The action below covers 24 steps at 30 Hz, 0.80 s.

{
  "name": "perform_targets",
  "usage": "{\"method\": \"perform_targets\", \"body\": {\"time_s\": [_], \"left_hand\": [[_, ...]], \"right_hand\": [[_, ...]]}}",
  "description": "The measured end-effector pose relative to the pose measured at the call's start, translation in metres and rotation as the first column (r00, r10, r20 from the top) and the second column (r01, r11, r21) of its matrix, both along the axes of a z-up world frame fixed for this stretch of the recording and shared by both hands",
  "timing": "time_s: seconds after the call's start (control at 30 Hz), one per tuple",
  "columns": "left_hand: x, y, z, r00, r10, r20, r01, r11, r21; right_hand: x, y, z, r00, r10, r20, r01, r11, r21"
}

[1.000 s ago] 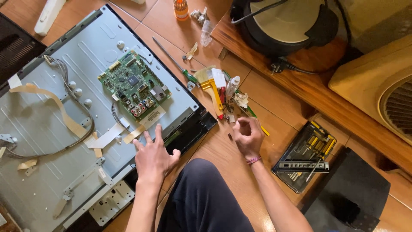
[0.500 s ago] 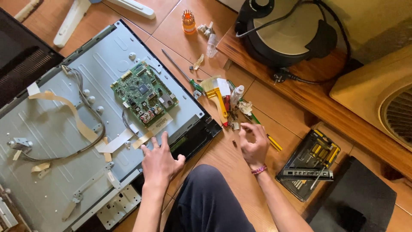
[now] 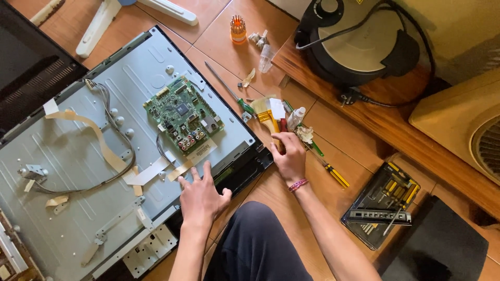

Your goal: Disassembling a television by removing screws and handling internal components for repair or cleaning.

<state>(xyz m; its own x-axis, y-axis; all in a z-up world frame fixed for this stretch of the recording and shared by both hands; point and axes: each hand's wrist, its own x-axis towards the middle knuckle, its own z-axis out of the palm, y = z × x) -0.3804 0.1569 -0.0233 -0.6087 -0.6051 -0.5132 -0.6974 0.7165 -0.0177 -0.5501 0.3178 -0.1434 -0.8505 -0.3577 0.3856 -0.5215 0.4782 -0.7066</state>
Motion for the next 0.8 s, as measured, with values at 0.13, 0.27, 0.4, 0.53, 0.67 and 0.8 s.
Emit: {"method": "perform_targets", "body": {"time_s": [0.13,0.27,0.4,0.53,0.67,0.8], "left_hand": [[0.001,0.001,-0.001,1.000,-0.011,-0.011,0.011,1.000,-0.004],[0.003,0.002,-0.003,1.000,-0.016,-0.021,0.016,1.000,-0.007],[0.002,0.002,0.000,1.000,-0.021,-0.017,0.021,1.000,-0.007],[0.003,0.002,0.001,1.000,-0.012,-0.026,0.012,1.000,0.000],[0.002,0.002,0.000,1.000,-0.017,-0.023,0.017,1.000,-0.011],[0.002,0.003,0.001,0.999,-0.015,-0.041,0.015,1.000,-0.014]], "right_hand": [[0.001,0.010,-0.001,1.000,-0.002,0.001,0.002,1.000,0.008],[0.005,0.018,0.001,0.999,-0.046,-0.007,0.046,0.998,0.043],[0.008,0.022,0.003,0.998,-0.056,-0.031,0.057,0.996,0.062],[0.014,0.025,0.020,0.998,-0.067,0.002,0.067,0.998,0.013],[0.018,0.038,0.003,0.998,-0.047,-0.042,0.048,0.999,0.019],[0.025,0.060,-0.031,0.997,-0.056,-0.061,0.052,0.997,-0.054]]}}
